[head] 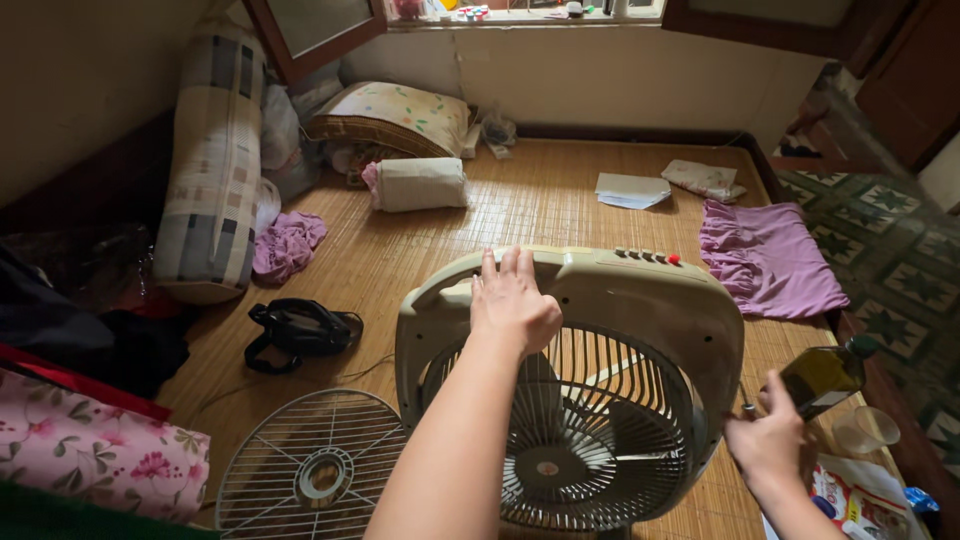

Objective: The person disassembles a beige electric fan on a tatami mat. They remove the front grille and center cap, then use a screwdriver to loosen the rear assembly and remove the fan blades. The person places the removed parts on the mat beside the fan.

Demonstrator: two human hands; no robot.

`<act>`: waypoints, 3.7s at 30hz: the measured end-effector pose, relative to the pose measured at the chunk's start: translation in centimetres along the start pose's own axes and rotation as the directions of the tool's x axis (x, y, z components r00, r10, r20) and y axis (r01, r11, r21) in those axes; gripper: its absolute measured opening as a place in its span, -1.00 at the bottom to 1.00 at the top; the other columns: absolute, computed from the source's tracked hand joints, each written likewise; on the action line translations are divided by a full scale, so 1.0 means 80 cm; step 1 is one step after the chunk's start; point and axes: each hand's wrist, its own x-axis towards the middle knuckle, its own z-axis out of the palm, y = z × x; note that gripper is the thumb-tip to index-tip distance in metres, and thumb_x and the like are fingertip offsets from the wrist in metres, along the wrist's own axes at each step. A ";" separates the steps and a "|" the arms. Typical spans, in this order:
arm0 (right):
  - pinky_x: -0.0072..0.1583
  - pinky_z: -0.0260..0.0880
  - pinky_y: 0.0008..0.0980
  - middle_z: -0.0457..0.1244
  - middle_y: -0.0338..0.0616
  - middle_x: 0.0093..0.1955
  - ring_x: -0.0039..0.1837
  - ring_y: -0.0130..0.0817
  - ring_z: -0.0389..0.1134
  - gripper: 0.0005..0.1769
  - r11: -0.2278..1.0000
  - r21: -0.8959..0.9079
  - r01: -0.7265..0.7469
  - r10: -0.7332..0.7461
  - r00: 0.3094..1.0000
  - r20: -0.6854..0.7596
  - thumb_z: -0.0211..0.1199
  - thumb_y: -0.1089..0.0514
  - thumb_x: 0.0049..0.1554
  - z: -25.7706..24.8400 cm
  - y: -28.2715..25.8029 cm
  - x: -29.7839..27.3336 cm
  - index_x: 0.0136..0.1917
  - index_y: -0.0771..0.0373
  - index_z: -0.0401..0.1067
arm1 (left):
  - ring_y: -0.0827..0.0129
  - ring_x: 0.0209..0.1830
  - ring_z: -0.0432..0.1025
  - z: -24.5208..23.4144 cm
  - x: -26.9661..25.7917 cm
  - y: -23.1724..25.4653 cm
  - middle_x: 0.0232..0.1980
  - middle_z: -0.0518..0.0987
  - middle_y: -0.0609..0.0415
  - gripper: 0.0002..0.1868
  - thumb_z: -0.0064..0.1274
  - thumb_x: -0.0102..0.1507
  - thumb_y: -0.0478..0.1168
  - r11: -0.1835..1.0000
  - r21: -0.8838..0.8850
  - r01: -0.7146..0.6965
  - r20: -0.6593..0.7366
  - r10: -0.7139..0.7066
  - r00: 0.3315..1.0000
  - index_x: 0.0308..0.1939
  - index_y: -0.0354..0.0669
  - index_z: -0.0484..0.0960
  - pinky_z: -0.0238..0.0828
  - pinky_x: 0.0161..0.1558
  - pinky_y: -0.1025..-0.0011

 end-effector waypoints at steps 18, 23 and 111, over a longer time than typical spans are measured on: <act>-0.21 0.56 -0.20 0.43 -0.03 0.18 -0.24 -0.15 0.53 -0.17 0.978 -0.090 -0.187 0.205 0.936 0.286 0.42 0.05 0.04 0.018 0.037 0.014 0.55 0.06 0.27 | -0.06 0.67 -0.41 0.022 0.001 -0.003 0.67 -0.16 0.01 -0.11 -0.18 0.18 -0.08 1.000 -0.003 -0.019 -0.105 0.019 0.994 0.57 -0.17 -0.09 -0.38 0.56 -0.03; -0.24 0.57 -0.23 0.50 0.02 -0.05 -0.28 -0.20 0.53 -0.25 0.991 -0.066 -0.115 0.130 0.935 0.330 0.41 0.10 -0.02 0.018 0.039 0.015 0.45 0.08 0.37 | -0.10 0.65 -0.39 0.028 -0.006 -0.006 0.65 -0.14 -0.03 -0.08 -0.17 0.14 -0.11 0.998 0.049 -0.044 -0.165 0.052 0.985 0.56 -0.22 -0.10 -0.44 0.55 -0.05; 0.37 0.14 -0.24 0.33 -0.27 0.03 0.15 -0.30 0.33 -0.53 0.606 0.036 0.795 -0.262 0.157 0.952 0.20 0.04 0.18 0.240 0.421 -0.328 0.31 0.27 0.31 | -0.28 0.51 0.11 0.119 -0.050 -0.026 0.44 0.27 -0.39 -0.35 -0.21 0.51 0.22 0.964 0.216 -0.157 -0.771 0.267 0.578 0.38 -0.30 0.32 -0.16 0.52 -0.24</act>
